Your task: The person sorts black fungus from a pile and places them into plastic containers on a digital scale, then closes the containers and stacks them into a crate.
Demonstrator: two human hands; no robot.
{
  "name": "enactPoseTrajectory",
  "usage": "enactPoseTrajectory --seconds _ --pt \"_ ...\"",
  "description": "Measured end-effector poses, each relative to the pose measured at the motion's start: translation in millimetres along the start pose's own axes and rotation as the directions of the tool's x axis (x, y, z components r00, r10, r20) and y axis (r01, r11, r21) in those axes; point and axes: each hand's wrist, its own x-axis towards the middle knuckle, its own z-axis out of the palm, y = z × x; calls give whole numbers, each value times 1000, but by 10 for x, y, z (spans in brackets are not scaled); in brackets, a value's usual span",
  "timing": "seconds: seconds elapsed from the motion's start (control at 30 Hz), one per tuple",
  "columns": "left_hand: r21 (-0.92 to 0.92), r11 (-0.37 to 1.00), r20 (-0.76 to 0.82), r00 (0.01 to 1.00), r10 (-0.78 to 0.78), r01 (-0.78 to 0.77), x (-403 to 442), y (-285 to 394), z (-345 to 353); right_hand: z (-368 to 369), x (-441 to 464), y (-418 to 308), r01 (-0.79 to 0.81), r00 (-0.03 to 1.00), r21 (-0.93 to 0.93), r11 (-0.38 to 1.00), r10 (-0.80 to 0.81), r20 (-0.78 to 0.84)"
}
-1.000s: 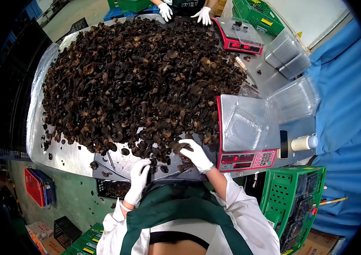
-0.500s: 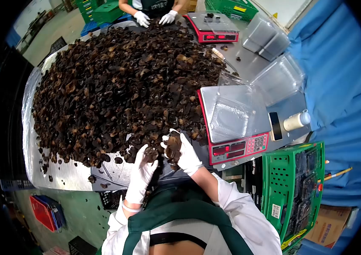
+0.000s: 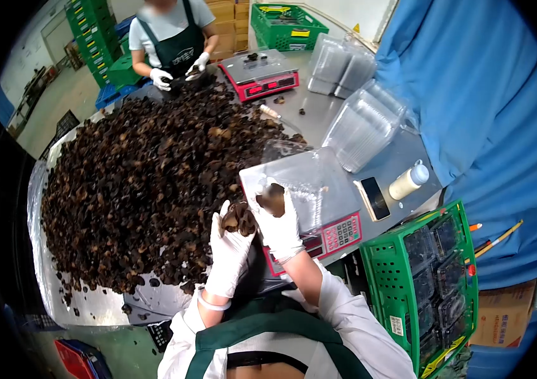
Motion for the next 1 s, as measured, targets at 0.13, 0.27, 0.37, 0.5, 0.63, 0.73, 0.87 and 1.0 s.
enactPoseTrajectory --seconds 0.13,0.27,0.37,0.5,0.63,0.73,0.87,1.0 --pt "-5 1000 132 991 15 -15 201 -257 177 -50 121 -546 -91 996 104 990 92 5" --pt "331 927 90 984 156 -177 352 -454 215 -464 367 -857 -8 1000 -90 996 10 20" --pt "368 909 47 980 192 -196 339 -549 281 -444 326 -1067 144 989 -522 840 -99 114" --pt "538 813 106 975 197 -223 417 -592 143 -505 383 -1161 219 975 -481 849 -172 141" --pt "749 611 113 958 265 -258 309 -603 403 -529 344 -1278 243 969 -540 806 -171 181" --pt "774 535 176 927 332 -339 225 -477 358 -581 332 -1336 262 964 -620 740 -164 212" --pt "694 609 63 875 480 -384 -84 -2 -37 -594 288 -1453 285 958 -787 547 -175 226" --pt "734 499 -91 661 745 -461 -839 759 -663 -477 164 -1505 287 956 -833 474 -201 215"
